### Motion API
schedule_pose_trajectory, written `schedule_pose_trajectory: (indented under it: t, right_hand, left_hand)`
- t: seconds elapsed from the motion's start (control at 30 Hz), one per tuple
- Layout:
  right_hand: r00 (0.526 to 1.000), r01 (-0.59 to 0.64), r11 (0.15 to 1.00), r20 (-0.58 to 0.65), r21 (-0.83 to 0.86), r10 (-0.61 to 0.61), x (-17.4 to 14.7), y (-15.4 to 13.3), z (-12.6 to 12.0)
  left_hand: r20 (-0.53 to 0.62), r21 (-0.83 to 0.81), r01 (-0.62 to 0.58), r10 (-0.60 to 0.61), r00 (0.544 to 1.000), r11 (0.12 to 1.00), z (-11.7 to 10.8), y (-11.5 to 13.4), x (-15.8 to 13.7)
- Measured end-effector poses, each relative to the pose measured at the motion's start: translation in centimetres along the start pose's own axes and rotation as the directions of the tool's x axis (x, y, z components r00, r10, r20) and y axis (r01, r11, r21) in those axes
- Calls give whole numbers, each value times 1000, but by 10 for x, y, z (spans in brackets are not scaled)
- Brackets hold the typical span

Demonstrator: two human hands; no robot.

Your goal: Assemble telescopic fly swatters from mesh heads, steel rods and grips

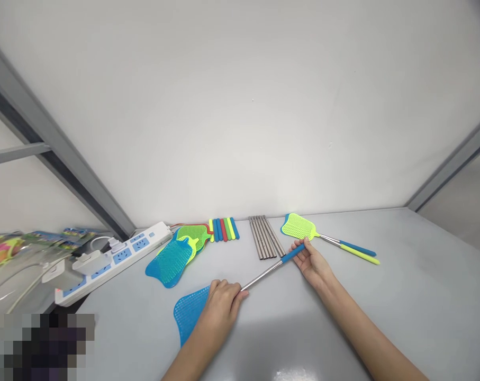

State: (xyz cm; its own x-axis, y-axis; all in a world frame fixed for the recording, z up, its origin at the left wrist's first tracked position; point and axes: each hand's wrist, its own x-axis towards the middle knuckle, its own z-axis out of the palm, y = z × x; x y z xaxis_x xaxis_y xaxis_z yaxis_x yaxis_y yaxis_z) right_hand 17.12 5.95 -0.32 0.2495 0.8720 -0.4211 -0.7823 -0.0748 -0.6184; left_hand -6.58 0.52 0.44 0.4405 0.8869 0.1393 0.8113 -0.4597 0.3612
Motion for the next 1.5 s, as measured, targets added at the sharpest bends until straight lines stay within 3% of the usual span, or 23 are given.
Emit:
schedule_pose_trajectory:
  t: [0.4,0.77,1.5]
  right_hand:
    - [1000,-15,994,4,111,15,-3,-1,2]
    - [988,-140,957,97,256,118,-5,-1,0]
    - [989,-120,964,111,236,96,-4,-1,-3]
  left_hand:
    - [-3,-12,-11,11,1000,1000,-1,2,1]
    - [76,-30,-23,25,997,999,-3,9,-2]
    - [34,-51,-18,20,999,999,-2,13,-1]
